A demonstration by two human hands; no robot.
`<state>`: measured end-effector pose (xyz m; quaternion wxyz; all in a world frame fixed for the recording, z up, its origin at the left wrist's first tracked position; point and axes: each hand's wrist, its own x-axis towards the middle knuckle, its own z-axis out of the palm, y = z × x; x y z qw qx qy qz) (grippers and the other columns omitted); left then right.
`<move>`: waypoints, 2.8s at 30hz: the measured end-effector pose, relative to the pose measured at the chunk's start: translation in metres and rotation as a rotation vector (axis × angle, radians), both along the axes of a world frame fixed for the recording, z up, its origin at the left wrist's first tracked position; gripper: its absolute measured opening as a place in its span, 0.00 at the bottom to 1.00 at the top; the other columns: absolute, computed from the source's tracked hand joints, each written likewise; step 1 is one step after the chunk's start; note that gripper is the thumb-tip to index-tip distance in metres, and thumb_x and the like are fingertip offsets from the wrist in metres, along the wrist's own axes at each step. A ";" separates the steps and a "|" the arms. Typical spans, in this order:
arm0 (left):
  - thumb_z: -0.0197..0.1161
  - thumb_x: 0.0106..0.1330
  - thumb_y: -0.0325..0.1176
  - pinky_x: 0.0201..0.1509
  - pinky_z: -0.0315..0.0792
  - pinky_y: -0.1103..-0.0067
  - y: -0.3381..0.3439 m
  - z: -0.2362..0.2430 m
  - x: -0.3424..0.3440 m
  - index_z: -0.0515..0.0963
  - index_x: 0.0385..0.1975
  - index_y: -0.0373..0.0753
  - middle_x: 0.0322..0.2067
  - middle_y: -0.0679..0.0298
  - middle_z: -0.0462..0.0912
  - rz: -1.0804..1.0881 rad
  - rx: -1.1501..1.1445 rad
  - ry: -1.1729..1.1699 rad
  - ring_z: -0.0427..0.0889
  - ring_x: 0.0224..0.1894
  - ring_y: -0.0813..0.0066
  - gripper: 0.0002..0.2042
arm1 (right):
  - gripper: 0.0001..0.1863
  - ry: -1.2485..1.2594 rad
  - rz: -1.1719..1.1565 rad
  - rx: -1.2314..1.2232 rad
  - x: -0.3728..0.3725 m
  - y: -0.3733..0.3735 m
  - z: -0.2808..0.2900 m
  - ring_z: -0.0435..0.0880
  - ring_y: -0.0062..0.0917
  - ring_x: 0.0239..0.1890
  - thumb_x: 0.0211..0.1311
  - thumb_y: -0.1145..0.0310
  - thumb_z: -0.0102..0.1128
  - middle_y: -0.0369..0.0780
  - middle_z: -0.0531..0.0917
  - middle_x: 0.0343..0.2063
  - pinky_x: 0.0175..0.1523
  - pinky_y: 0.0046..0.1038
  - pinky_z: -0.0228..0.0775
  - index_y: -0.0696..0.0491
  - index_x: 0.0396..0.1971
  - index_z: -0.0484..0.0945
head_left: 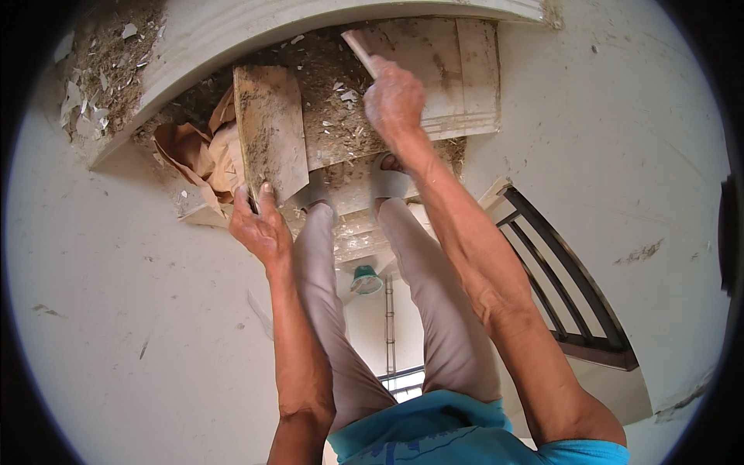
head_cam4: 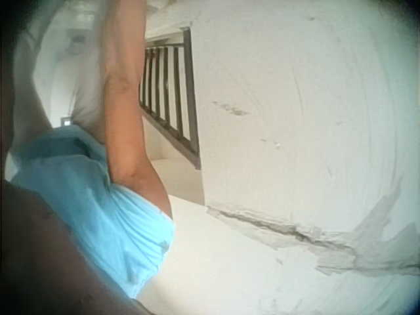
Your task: The person applies plaster to the underside of a staircase using a trowel and a wooden board to smooth the surface.
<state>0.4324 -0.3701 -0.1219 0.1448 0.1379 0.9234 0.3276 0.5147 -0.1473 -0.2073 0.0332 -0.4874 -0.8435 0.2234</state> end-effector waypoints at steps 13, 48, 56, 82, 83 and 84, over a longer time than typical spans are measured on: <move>0.60 0.67 0.31 0.30 0.69 0.77 -0.020 0.032 -0.006 0.76 0.33 0.27 0.23 0.61 0.78 0.135 -0.032 0.058 0.73 0.25 0.75 0.10 | 0.05 0.249 0.061 -0.272 -0.075 -0.073 0.026 0.85 0.43 0.31 0.55 0.79 0.54 0.50 0.83 0.27 0.37 0.40 0.78 0.59 0.32 0.77; 0.61 0.70 0.32 0.32 0.73 0.79 -0.060 0.098 0.000 0.72 0.37 0.35 0.32 0.65 0.78 0.551 0.383 -0.258 0.77 0.33 0.80 0.08 | 0.21 0.246 -0.226 -0.510 -0.016 -0.112 0.037 0.84 0.36 0.27 0.51 0.80 0.52 0.50 0.85 0.32 0.34 0.36 0.78 0.56 0.47 0.80; 0.58 0.69 0.29 0.30 0.72 0.81 -0.044 0.112 0.042 0.69 0.36 0.36 0.31 0.64 0.78 0.720 0.478 -0.513 0.76 0.31 0.82 0.05 | 0.22 -0.282 -0.071 0.257 0.083 0.053 0.015 0.82 0.44 0.41 0.54 0.79 0.54 0.47 0.82 0.40 0.46 0.40 0.77 0.52 0.51 0.76; 0.64 0.59 0.30 0.24 0.63 0.74 -0.063 0.048 0.101 0.71 0.25 0.29 0.16 0.65 0.67 0.183 0.050 -0.690 0.65 0.21 0.78 0.11 | 0.05 0.225 0.298 -0.045 -0.147 -0.141 0.026 0.84 0.37 0.30 0.56 0.79 0.52 0.48 0.83 0.27 0.35 0.34 0.80 0.59 0.31 0.76; 0.63 0.59 0.30 0.24 0.63 0.74 -0.066 0.047 0.100 0.71 0.25 0.29 0.16 0.64 0.67 0.166 0.042 -0.675 0.65 0.21 0.78 0.11 | 0.05 0.240 0.281 -0.073 -0.151 -0.141 0.028 0.84 0.37 0.31 0.56 0.79 0.52 0.47 0.82 0.27 0.35 0.34 0.80 0.59 0.32 0.76; 0.63 0.59 0.30 0.25 0.63 0.73 -0.067 0.044 0.097 0.71 0.25 0.29 0.16 0.63 0.67 0.144 0.037 -0.655 0.65 0.21 0.77 0.11 | 0.05 0.253 0.264 -0.099 -0.152 -0.139 0.029 0.85 0.37 0.31 0.56 0.79 0.52 0.47 0.82 0.27 0.36 0.35 0.80 0.58 0.32 0.76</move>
